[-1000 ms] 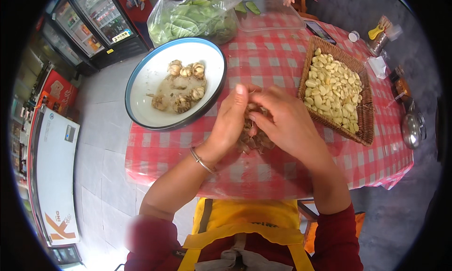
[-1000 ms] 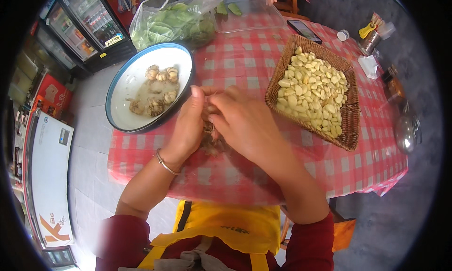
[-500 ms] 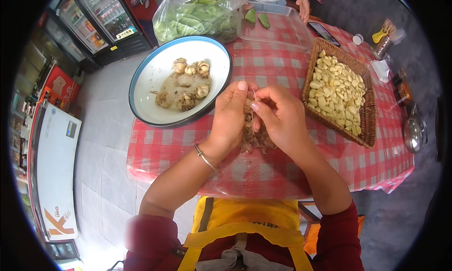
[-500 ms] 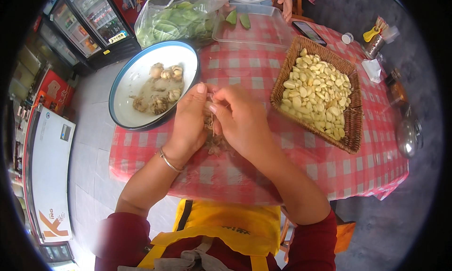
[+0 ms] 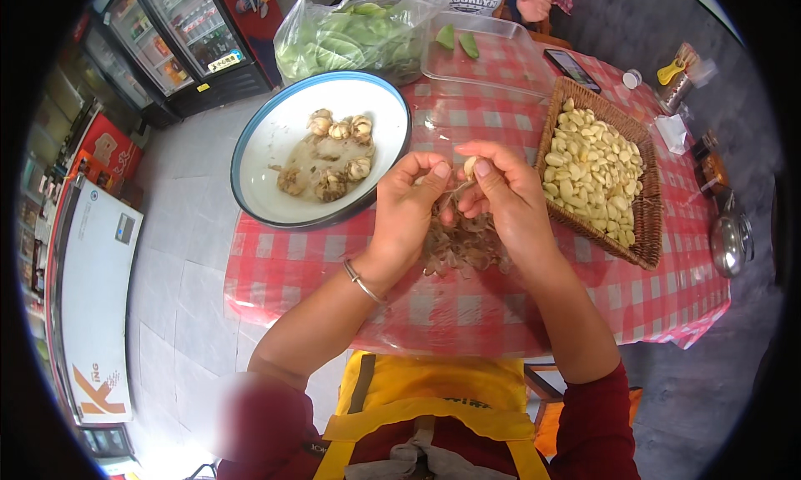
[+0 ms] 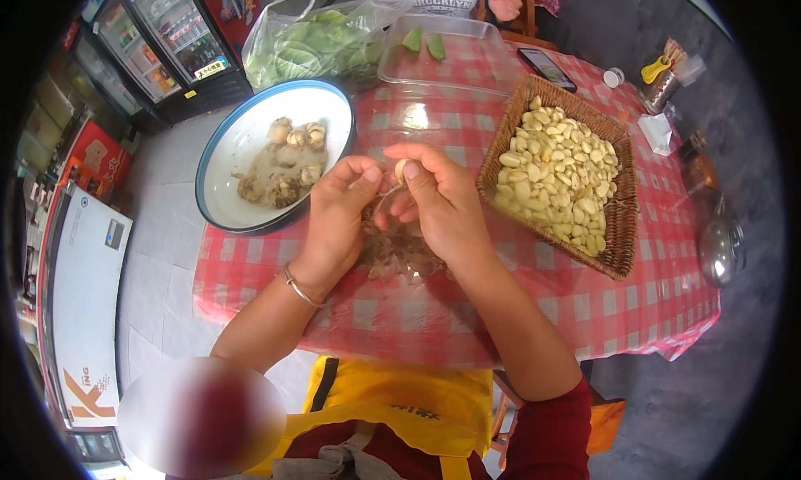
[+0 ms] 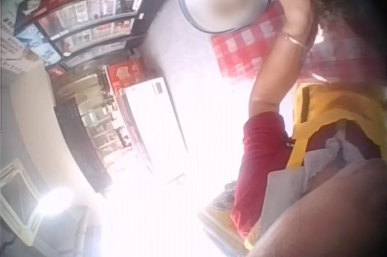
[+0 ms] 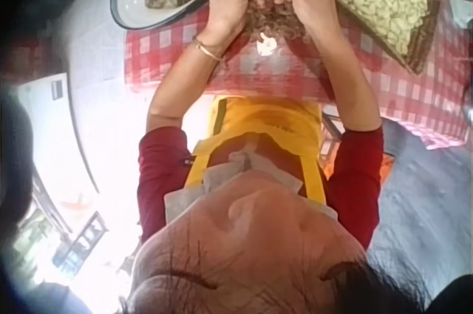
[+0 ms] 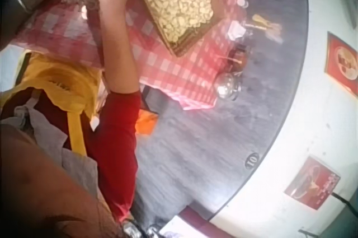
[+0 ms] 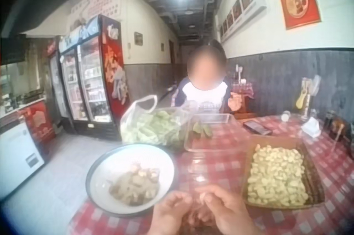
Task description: The person peels garlic cloves by hand, separating the outer skin and placing the peeled cloves into a woven basket. The person handles garlic bulbs from a bowl, removes skins, and accumulates peeled cloves in the basket while seated at a table.
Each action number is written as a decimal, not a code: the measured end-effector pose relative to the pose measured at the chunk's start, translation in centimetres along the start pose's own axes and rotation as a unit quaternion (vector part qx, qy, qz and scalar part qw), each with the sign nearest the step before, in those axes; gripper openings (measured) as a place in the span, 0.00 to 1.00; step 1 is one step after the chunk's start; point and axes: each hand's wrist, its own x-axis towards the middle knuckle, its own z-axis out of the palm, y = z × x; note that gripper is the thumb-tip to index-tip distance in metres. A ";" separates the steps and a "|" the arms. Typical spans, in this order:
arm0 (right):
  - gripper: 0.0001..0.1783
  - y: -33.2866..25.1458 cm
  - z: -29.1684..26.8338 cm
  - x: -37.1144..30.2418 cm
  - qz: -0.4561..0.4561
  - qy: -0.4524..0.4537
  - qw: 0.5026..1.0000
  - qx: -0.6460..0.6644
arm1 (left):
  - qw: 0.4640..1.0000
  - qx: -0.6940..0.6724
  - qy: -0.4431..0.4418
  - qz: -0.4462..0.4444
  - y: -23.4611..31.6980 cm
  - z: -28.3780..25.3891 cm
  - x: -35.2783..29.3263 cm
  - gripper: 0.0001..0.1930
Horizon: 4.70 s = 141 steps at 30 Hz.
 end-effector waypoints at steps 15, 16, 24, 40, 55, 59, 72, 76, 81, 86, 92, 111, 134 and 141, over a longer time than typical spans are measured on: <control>0.10 -1.0 -1.4 0.2 -0.160 0.114 0.948 -0.248 | 0.998 0.066 -0.006 0.019 -0.1 0.1 -0.3 0.12; 0.11 -1.0 -1.3 0.1 -0.180 0.116 0.935 -0.283 | 0.997 0.076 -0.004 0.015 -0.1 0.1 -0.3 0.13; 0.16 -0.7 -1.0 -0.3 -0.274 0.086 0.853 -0.436 | 0.988 0.116 -0.086 0.049 -0.9 0.1 -0.5 0.13; 0.04 0.8 0.1 -0.4 -0.279 0.024 0.779 -0.561 | 0.912 0.362 -0.072 0.179 -0.3 -0.1 -0.7 0.11; 0.08 1.6 -0.8 0.4 -0.194 0.004 0.873 -0.448 | 0.961 0.242 -0.132 0.024 -0.2 -0.3 -0.5 0.16; 0.12 1.8 -0.3 0.5 -0.131 0.015 0.957 -0.260 | 0.974 0.206 -0.093 0.019 -0.6 -0.8 0.2 0.18; 0.08 0.7 -1.2 0.7 0.065 -0.045 0.997 -0.014 | 0.922 0.343 -0.059 0.168 -0.6 -0.6 0.1 0.11; 0.07 0.3 -1.3 0.6 0.068 -0.049 0.996 0.012 | 0.909 0.370 -0.061 0.179 -0.5 -0.6 0.0 0.09; 0.07 0.2 -1.2 0.6 0.076 -0.050 0.995 0.036 | 0.903 0.383 -0.061 0.185 -0.5 -0.6 0.0 0.07; 0.06 0.4 -1.0 0.5 0.085 -0.047 0.992 0.081 | 0.892 0.402 -0.063 0.198 -0.8 -0.7 0.0 0.06; 0.08 0.9 -0.8 0.5 0.115 -0.018 0.987 0.108 | 0.901 0.380 -0.088 0.189 -0.8 -0.4 -0.3 0.07; 0.05 1.3 -0.3 0.4 -0.075 0.024 0.995 -0.062 | 0.970 0.221 -0.040 0.093 -0.2 0.1 -0.4 0.14; 0.12 0.3 -0.5 0.1 -0.059 0.031 0.975 -0.214 | 0.998 0.058 0.015 0.025 0.4 0.3 -0.6 0.10; 0.07 0.6 -0.3 0.1 -0.047 0.032 0.976 -0.211 | 0.997 0.070 0.001 0.033 0.2 0.5 -0.8 0.10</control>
